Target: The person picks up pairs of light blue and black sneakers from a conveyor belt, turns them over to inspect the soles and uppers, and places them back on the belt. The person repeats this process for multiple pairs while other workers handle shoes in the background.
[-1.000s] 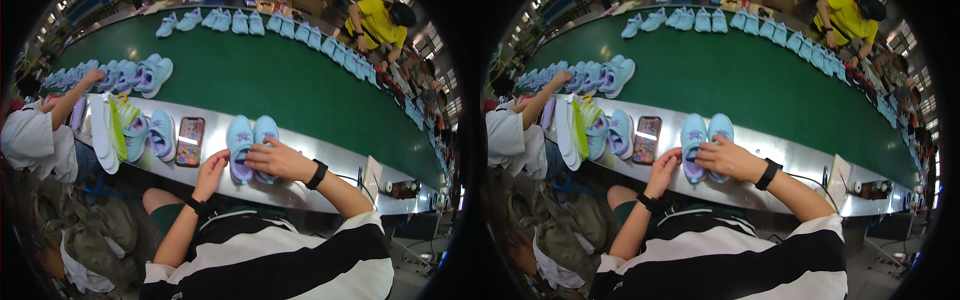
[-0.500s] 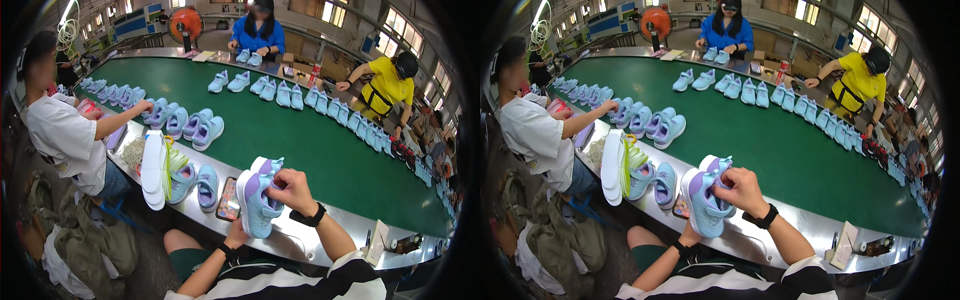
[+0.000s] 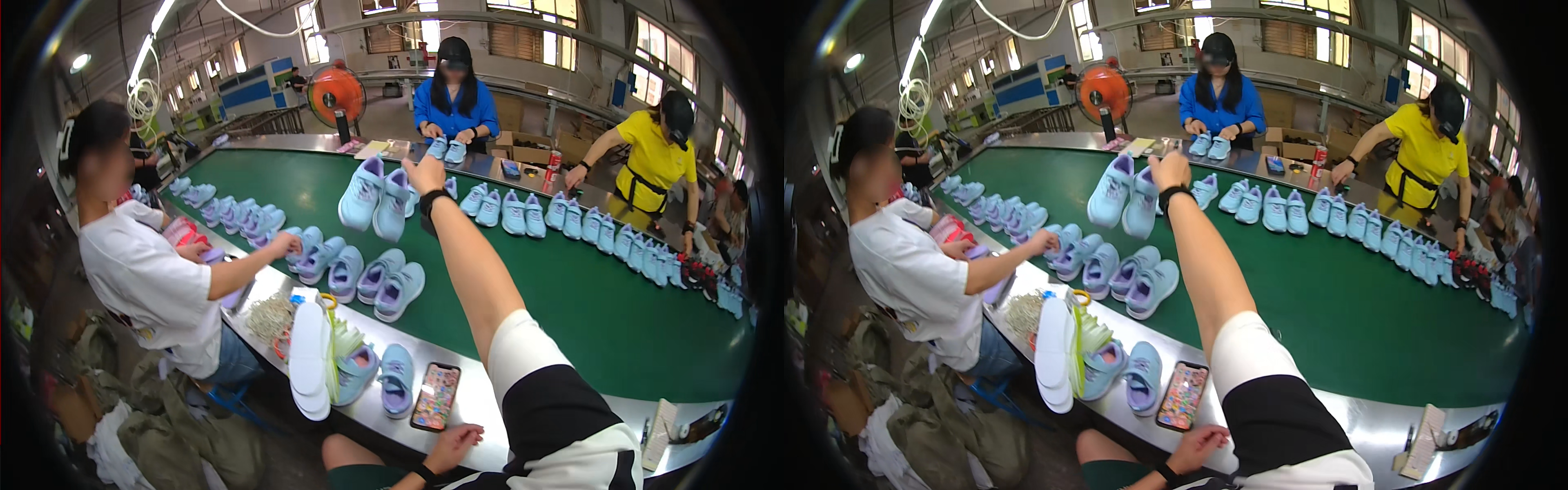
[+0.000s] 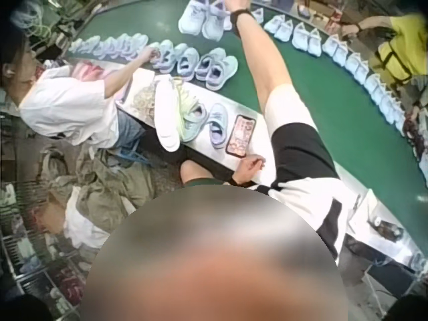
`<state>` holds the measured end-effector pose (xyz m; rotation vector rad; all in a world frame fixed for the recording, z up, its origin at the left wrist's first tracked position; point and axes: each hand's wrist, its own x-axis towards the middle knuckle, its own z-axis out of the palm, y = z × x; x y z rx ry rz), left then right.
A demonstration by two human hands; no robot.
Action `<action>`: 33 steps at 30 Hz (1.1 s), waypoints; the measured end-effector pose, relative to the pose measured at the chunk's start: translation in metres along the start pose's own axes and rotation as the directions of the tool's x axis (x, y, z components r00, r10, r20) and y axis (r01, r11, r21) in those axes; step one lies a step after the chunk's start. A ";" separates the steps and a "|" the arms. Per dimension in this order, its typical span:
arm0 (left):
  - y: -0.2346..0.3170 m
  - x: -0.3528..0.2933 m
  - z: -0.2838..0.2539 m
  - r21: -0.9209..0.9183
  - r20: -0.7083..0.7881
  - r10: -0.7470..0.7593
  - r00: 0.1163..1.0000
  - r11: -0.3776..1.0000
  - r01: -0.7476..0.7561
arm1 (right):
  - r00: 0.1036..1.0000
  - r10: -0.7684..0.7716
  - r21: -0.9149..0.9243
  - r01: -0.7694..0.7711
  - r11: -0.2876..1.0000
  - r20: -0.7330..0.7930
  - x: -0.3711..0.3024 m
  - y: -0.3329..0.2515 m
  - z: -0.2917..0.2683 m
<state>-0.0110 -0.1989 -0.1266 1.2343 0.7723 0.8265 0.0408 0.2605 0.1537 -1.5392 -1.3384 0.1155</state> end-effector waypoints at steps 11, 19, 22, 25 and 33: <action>0.017 -0.003 -0.008 0.163 0.024 0.080 0.996 0.983 -0.083 | 0.532 -0.103 -0.053 0.270 0.962 0.841 -0.172 0.072 0.053; 0.013 -0.003 -0.015 0.373 0.015 0.236 0.972 0.900 -0.225 | 0.781 -0.132 -0.277 0.366 0.888 0.610 -0.249 0.103 0.115; 0.003 -0.001 -0.014 0.376 -0.024 0.320 0.947 0.881 -0.288 | 0.775 -0.141 -0.369 0.443 0.817 0.616 -0.244 0.106 0.120; 0.000 0.001 -0.016 0.505 -0.030 0.286 0.958 0.831 -0.232 | 0.798 -0.075 -0.366 0.355 0.860 0.598 -0.228 0.104 0.099; 0.028 0.002 0.000 0.421 -0.086 0.225 0.971 0.891 -0.169 | 0.740 -0.406 -0.047 0.506 0.861 0.537 -0.264 0.125 -0.157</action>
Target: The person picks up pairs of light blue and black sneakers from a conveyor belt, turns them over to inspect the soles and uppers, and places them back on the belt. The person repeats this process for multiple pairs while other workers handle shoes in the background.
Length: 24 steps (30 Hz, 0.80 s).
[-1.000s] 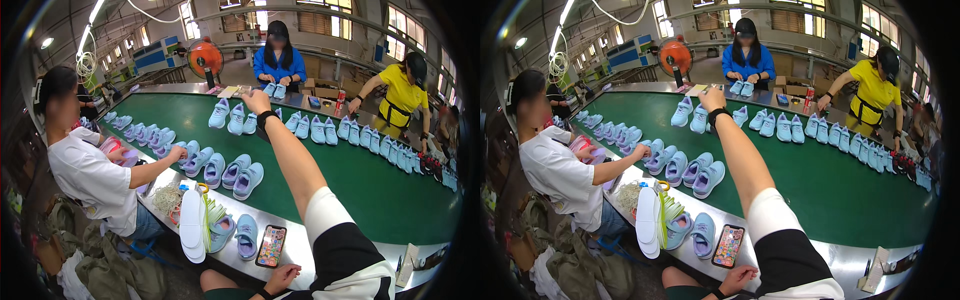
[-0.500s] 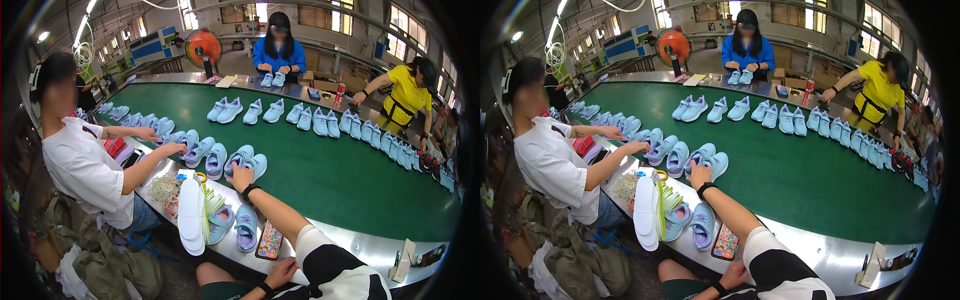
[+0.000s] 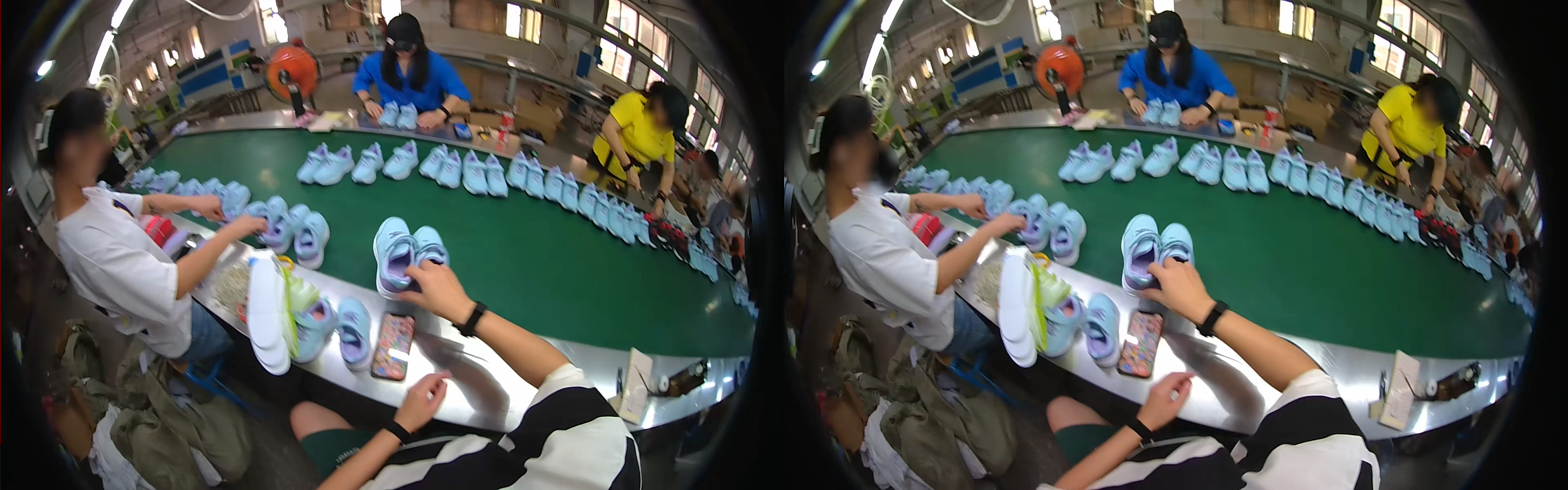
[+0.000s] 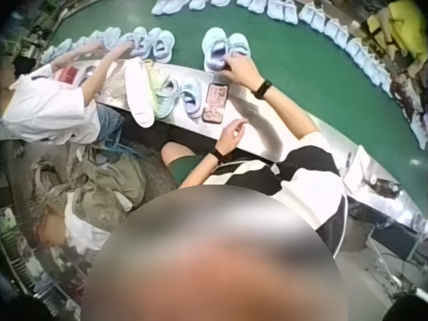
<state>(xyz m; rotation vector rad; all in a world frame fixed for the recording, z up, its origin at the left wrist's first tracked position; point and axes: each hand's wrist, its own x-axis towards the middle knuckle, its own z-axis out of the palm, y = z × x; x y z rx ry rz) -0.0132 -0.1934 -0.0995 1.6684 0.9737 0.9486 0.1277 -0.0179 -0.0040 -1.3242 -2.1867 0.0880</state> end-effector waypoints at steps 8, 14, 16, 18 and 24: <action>0.031 -0.001 -0.004 0.164 -0.169 -0.078 0.982 0.981 0.106 | 0.948 0.291 0.208 -0.312 0.927 0.126 -0.221 -0.045 -0.102; 0.019 0.008 0.008 0.209 -0.103 -0.270 0.957 0.935 0.286 | 0.604 0.791 0.465 -0.729 0.501 0.094 -0.261 -0.025 -0.065; 0.014 0.014 0.001 0.107 -0.057 -0.319 0.946 0.940 0.323 | 0.540 0.812 0.532 -0.765 0.363 0.221 -0.266 -0.012 -0.056; 0.011 0.019 -0.010 -0.110 0.033 -0.401 0.915 0.909 0.403 | 0.529 0.785 0.676 -0.709 0.199 0.323 -0.272 -0.004 -0.052; 0.023 0.010 -0.012 -0.591 0.296 -0.451 0.842 0.606 0.532 | 0.512 0.651 0.827 -0.386 -0.409 0.560 -0.277 -0.018 -0.045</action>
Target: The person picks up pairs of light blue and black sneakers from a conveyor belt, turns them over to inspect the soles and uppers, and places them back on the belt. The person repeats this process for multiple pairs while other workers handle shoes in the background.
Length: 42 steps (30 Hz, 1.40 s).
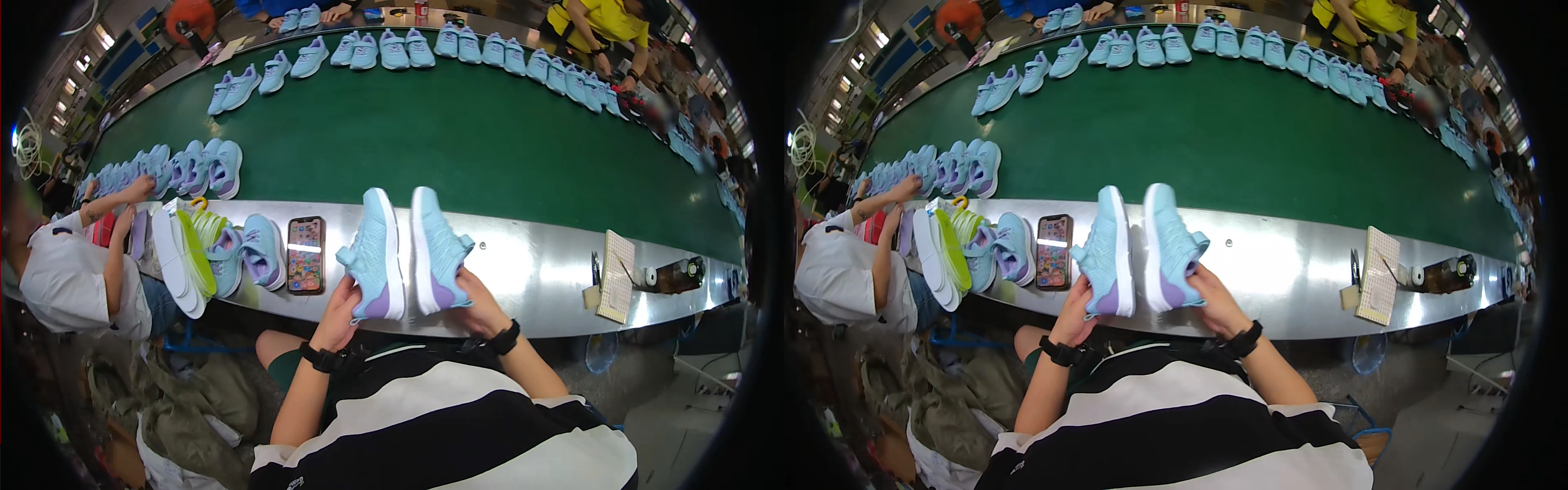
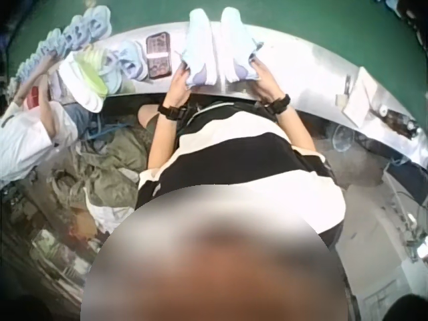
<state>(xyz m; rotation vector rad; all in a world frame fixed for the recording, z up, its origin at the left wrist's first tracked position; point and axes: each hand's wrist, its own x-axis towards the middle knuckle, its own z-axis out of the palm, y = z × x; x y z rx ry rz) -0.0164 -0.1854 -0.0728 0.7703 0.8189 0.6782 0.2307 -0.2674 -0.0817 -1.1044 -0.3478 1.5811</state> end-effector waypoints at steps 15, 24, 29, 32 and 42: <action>0.012 -0.014 0.022 0.559 0.142 0.779 0.611 0.446 -0.699 | 0.546 -0.796 -0.572 0.752 0.328 0.262 -0.014 -0.004 0.023; 0.009 -0.022 0.029 0.926 0.225 0.655 0.722 0.086 -0.367 | 0.585 -0.712 -0.882 0.460 -0.106 0.390 -0.025 -0.012 0.016; 0.016 -0.010 0.009 0.853 0.089 0.470 0.878 0.419 -0.311 | 0.787 -0.565 -0.887 0.419 0.195 0.247 -0.019 -0.021 0.000; 0.027 0.003 -0.011 0.807 0.087 0.307 0.948 0.536 -0.247 | 0.911 -0.376 -0.855 0.327 0.402 0.172 -0.008 -0.035 -0.014; 0.030 0.014 0.022 -0.298 -0.029 -0.178 0.984 0.941 0.162 | 0.994 -0.045 0.289 0.013 0.957 0.104 0.006 -0.030 0.037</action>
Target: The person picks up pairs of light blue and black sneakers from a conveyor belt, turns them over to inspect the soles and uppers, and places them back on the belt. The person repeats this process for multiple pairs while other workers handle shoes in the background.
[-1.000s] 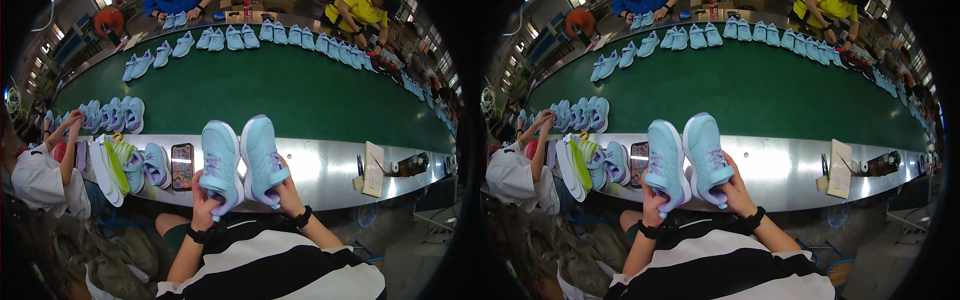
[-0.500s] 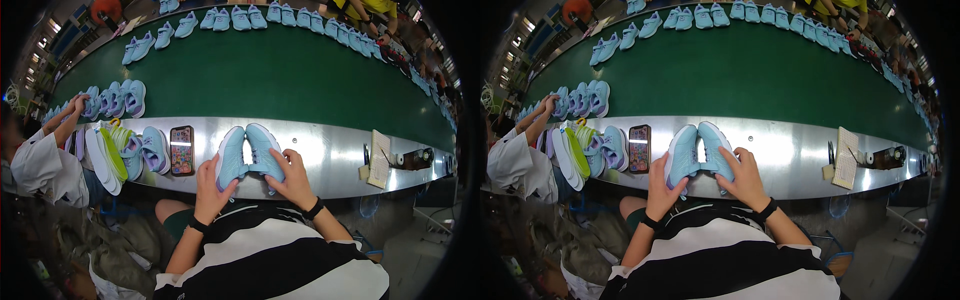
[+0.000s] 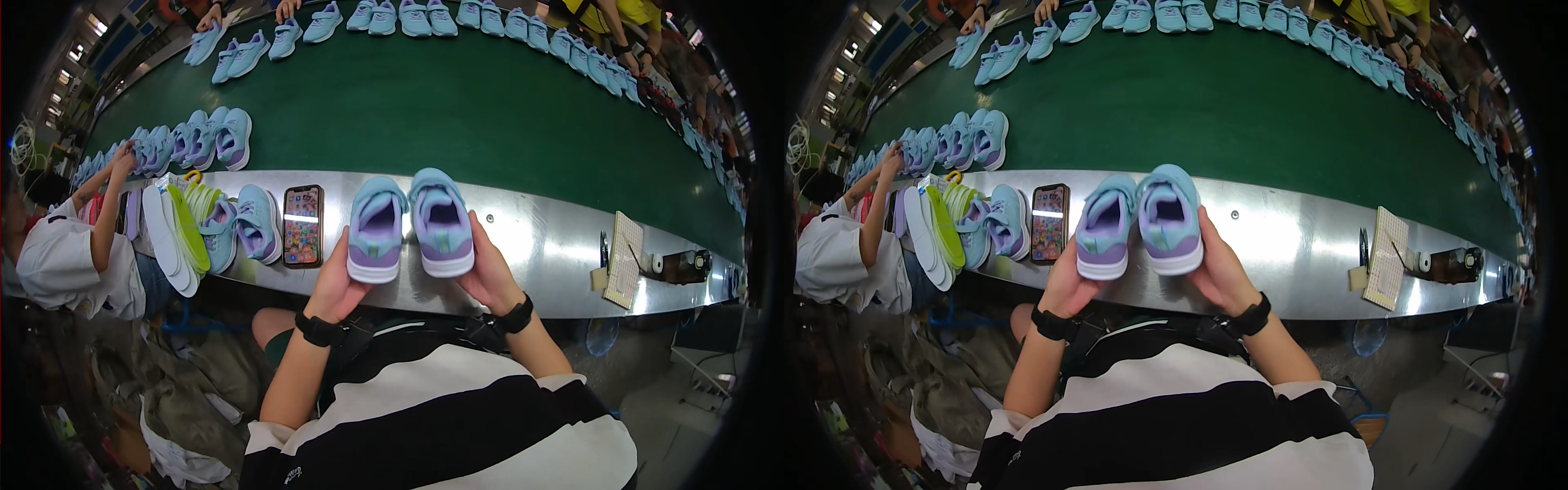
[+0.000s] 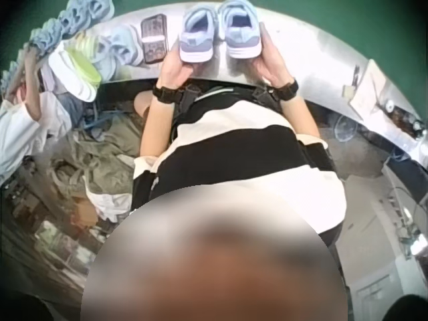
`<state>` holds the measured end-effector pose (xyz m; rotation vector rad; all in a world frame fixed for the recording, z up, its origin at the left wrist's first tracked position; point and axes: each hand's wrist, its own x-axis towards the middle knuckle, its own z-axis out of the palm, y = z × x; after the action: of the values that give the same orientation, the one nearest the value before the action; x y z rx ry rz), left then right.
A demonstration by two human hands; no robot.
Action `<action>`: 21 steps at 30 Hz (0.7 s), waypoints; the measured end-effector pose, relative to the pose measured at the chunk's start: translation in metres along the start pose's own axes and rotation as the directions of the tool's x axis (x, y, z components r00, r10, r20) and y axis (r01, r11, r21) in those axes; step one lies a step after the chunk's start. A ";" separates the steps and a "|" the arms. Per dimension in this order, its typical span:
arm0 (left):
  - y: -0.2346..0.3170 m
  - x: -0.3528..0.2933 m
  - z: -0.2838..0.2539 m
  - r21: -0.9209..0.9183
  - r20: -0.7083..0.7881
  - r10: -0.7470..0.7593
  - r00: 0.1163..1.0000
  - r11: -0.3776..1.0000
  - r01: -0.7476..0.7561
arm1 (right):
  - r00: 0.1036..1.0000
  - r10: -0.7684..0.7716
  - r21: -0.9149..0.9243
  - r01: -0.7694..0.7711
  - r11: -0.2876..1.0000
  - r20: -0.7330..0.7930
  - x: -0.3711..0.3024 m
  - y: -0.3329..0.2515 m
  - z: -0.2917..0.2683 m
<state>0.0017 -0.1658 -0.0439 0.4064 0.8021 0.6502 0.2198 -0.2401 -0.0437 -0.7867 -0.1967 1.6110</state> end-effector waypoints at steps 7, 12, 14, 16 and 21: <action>0.011 -0.009 0.033 0.043 -0.018 0.110 0.994 0.993 -0.109 | 0.999 -0.030 0.119 0.025 0.993 0.040 0.016 -0.008 0.032; 0.000 0.006 0.001 0.475 0.021 0.379 0.925 0.810 -0.343 | 0.952 -0.305 -0.470 0.255 0.845 -0.031 0.020 0.000 -0.007; 0.000 0.007 -0.012 0.929 0.080 0.500 0.863 0.276 -0.246 | 0.876 -0.481 -0.909 0.223 0.352 0.029 0.028 -0.002 -0.030; 0.001 0.001 -0.015 0.923 0.227 0.458 0.860 0.182 -0.340 | 0.932 -0.340 -0.960 0.203 0.192 0.130 0.029 -0.005 -0.050; 0.052 0.000 0.008 0.638 0.750 0.192 0.633 -0.460 -0.617 | 0.937 -0.259 -0.877 0.319 0.360 0.235 0.029 -0.007 -0.072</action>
<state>-0.0122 -0.1280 -0.0097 2.5983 0.6251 0.5129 0.2682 -0.2335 -0.1049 -1.4382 -1.2988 1.0701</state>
